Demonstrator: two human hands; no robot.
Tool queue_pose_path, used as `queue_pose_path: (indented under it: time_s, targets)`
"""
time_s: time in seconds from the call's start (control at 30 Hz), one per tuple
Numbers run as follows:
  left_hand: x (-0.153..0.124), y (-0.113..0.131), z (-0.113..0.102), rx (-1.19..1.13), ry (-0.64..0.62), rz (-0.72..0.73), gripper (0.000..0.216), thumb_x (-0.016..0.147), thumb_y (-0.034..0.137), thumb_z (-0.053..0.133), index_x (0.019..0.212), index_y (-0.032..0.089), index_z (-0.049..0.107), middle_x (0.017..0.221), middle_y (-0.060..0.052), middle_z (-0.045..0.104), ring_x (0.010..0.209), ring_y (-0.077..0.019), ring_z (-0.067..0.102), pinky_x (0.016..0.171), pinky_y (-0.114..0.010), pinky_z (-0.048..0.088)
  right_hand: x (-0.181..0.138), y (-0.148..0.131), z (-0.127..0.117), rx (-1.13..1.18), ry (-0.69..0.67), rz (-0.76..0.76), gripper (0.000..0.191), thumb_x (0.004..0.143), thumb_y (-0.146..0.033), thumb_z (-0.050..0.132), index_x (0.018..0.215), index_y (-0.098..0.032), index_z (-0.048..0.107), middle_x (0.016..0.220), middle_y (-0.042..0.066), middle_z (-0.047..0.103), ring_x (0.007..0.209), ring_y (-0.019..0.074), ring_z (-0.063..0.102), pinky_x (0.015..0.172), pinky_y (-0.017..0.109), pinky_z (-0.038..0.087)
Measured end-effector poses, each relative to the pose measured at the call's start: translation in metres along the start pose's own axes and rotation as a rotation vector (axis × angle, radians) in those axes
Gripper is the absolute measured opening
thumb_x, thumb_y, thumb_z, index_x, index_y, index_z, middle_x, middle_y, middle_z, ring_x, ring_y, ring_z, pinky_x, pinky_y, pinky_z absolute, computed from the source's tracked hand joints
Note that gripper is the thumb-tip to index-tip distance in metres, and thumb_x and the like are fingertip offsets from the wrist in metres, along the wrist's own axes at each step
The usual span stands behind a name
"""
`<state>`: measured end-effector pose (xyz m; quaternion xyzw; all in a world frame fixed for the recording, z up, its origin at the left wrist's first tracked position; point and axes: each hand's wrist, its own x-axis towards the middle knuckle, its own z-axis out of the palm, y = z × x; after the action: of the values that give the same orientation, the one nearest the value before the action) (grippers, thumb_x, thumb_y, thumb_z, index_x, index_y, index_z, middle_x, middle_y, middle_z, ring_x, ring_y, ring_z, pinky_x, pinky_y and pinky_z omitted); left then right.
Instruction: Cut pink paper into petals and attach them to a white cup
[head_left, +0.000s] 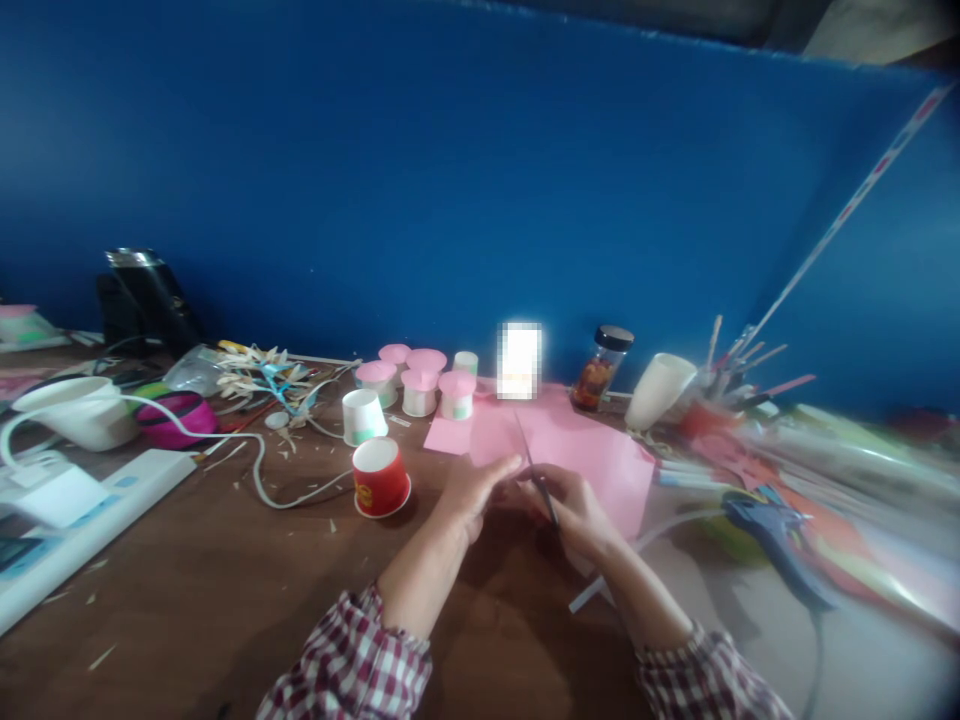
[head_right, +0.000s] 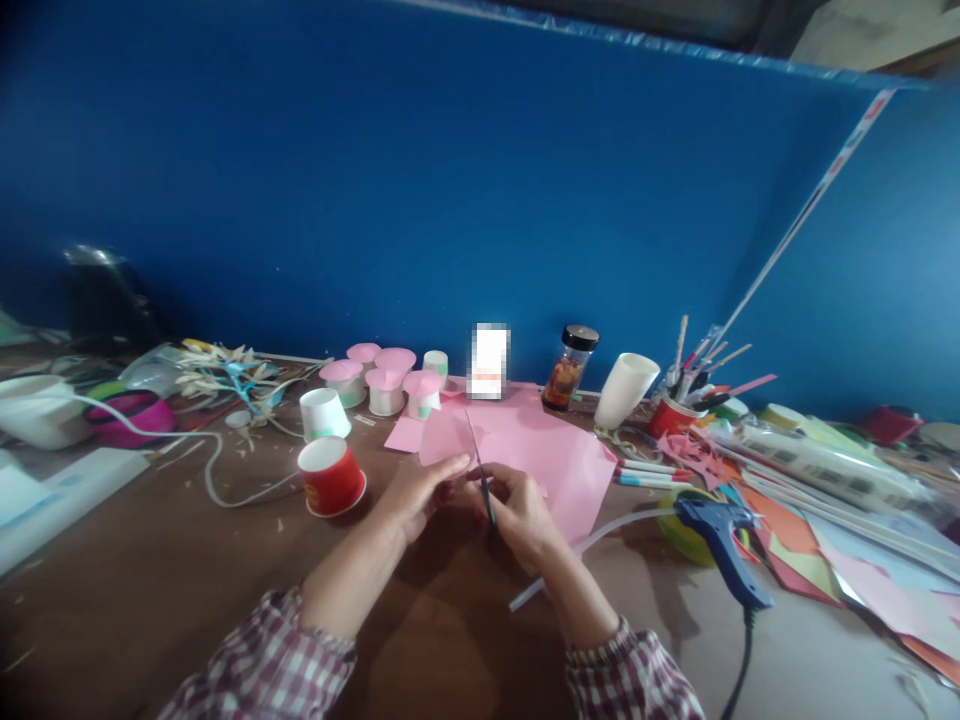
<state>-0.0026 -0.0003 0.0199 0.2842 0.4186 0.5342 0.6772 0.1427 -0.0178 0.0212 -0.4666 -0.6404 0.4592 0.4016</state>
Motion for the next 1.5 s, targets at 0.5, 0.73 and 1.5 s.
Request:
queue_pose_path:
  time_s: [0.5,0.73,1.5]
  targets:
    - [0.0004,0.0021,-0.0044,0.040,-0.004,-0.002,0.024,0.057,0.027,0.081,0.068,0.012,0.066,0.057,-0.001,0.064,0.050,-0.0113,0.057,0.047,-0.022,0.039,0.0009,0.0032,-0.0061,-0.031,-0.055,0.009,0.039,0.079,-0.049,0.064,0.094,-0.013,0.068,0.058,0.000,0.057,0.052,0.0127,0.049,0.048,0.022,0.038]
    - [-0.0001,0.0047,-0.0049,0.077,0.018,-0.010,0.026,0.055,0.028,0.081,0.069,0.012,0.066,0.058,0.000,0.061,0.051,-0.0101,0.053,0.048,-0.022,0.037,0.0003,0.0047,-0.0085,-0.065,-0.047,0.012,0.037,0.079,-0.047,0.064,0.094,-0.013,0.068,0.058,0.000,0.057,0.053,0.0133,0.051,0.049,0.022,0.038]
    - [-0.0028,0.0071,-0.0045,0.029,-0.066,-0.004,0.023,0.057,0.023,0.081,0.070,0.010,0.067,0.060,-0.003,0.065,0.053,-0.0136,0.059,0.050,-0.025,0.046,0.0004,-0.0003,-0.0055,-0.023,-0.040,0.026,0.039,0.077,-0.049,0.065,0.092,-0.013,0.068,0.056,0.000,0.057,0.051,0.0130,0.050,0.047,0.023,0.038]
